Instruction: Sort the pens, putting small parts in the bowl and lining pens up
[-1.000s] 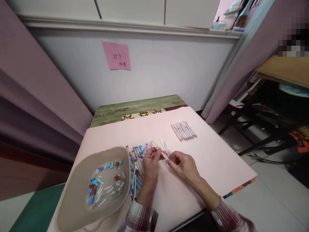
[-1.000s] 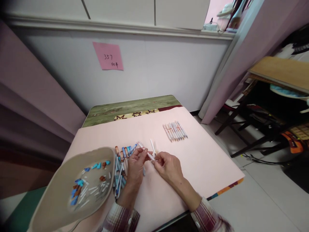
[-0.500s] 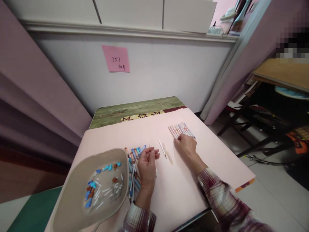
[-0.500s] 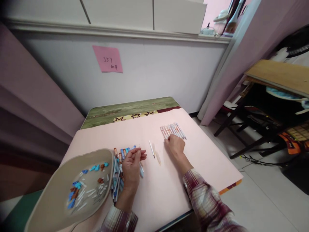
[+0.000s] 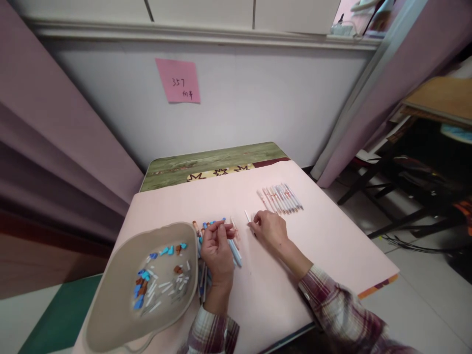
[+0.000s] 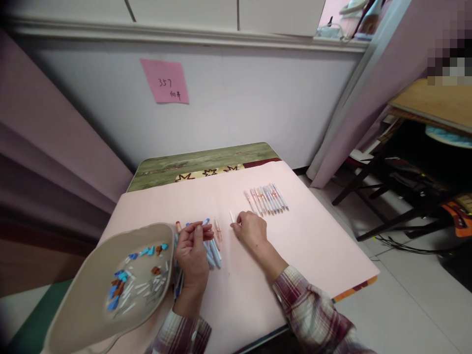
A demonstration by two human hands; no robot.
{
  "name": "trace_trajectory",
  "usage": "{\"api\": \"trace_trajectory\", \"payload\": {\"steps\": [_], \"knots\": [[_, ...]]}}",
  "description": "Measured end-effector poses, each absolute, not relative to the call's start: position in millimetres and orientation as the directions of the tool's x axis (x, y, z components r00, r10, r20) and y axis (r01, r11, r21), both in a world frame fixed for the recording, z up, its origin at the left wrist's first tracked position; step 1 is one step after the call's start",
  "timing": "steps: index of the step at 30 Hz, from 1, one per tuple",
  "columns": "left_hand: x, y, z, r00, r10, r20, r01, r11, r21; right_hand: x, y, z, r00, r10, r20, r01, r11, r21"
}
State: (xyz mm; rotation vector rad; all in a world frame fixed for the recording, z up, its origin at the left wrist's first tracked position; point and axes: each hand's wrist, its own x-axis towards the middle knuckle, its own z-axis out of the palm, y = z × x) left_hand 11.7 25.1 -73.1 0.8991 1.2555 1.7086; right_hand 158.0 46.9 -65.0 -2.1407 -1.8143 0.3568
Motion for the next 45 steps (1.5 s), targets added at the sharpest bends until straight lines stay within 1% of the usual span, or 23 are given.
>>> {"api": "trace_trajectory", "payload": {"steps": [5,8,11,14,16,20,22,25,31,38,41,43,45], "knots": [[11.6,24.4,-73.7,-0.413,0.908,0.071,-0.196,-0.165,0.966,149.3,52.0,-64.4,0.159,0.987,-0.035,0.925,-0.162,-0.343],[11.5,24.0,-73.1,-0.418,0.905,0.081,-0.185,-0.171,0.968,144.6,55.5,-64.0,0.140,0.988,-0.071,0.946,-0.155,-0.284],[10.6,24.3,-72.5,-0.425,0.901,0.089,-0.159,-0.171,0.972,137.5,59.9,-60.3,0.147,0.983,-0.113,0.961,-0.168,-0.218],[9.2,23.9,-71.4,-0.439,0.889,0.128,-0.110,-0.194,0.975,131.6,62.6,-54.4,0.146,0.981,-0.125,0.967,-0.168,-0.190],[8.4,22.6,-69.7,-0.443,0.879,0.177,-0.066,-0.228,0.971,128.5,61.6,-52.1,0.129,0.985,-0.116,0.963,-0.152,-0.221],[8.2,19.4,-65.9,-0.451,0.851,0.267,0.020,-0.290,0.957,119.6,53.7,-56.0,0.063,0.988,-0.144,0.919,-0.113,-0.377],[8.4,19.1,-65.5,-0.460,0.835,0.301,0.052,-0.313,0.948,114.1,49.9,-60.3,0.066,0.984,-0.163,0.908,-0.127,-0.399],[8.1,21.0,-67.7,-0.455,0.836,0.307,0.052,-0.319,0.946,108.3,47.6,-64.5,0.089,0.982,-0.167,0.909,-0.149,-0.389],[4.4,26.7,-77.8,-0.433,0.872,0.229,0.007,-0.251,0.968,111.1,46.2,-60.7,0.132,0.979,-0.156,0.900,-0.184,-0.394],[1.4,29.3,-83.7,-0.425,0.875,0.234,0.061,-0.230,0.971,94.3,48.3,-50.4,0.102,0.988,-0.117,0.953,-0.131,-0.272],[0.9,30.3,-84.2,-0.419,0.878,0.233,0.050,-0.234,0.971,90.7,54.3,-48.9,0.090,0.988,-0.128,0.959,-0.121,-0.256],[0.7,31.0,-84.2,-0.412,0.883,0.225,0.024,-0.236,0.971,96.9,56.0,-48.2,0.107,0.985,-0.136,0.954,-0.141,-0.266],[0.9,31.5,-84.0,-0.403,0.892,0.203,-0.010,-0.227,0.974,108.9,53.9,-46.0,0.142,0.979,-0.144,0.927,-0.183,-0.328]]}}
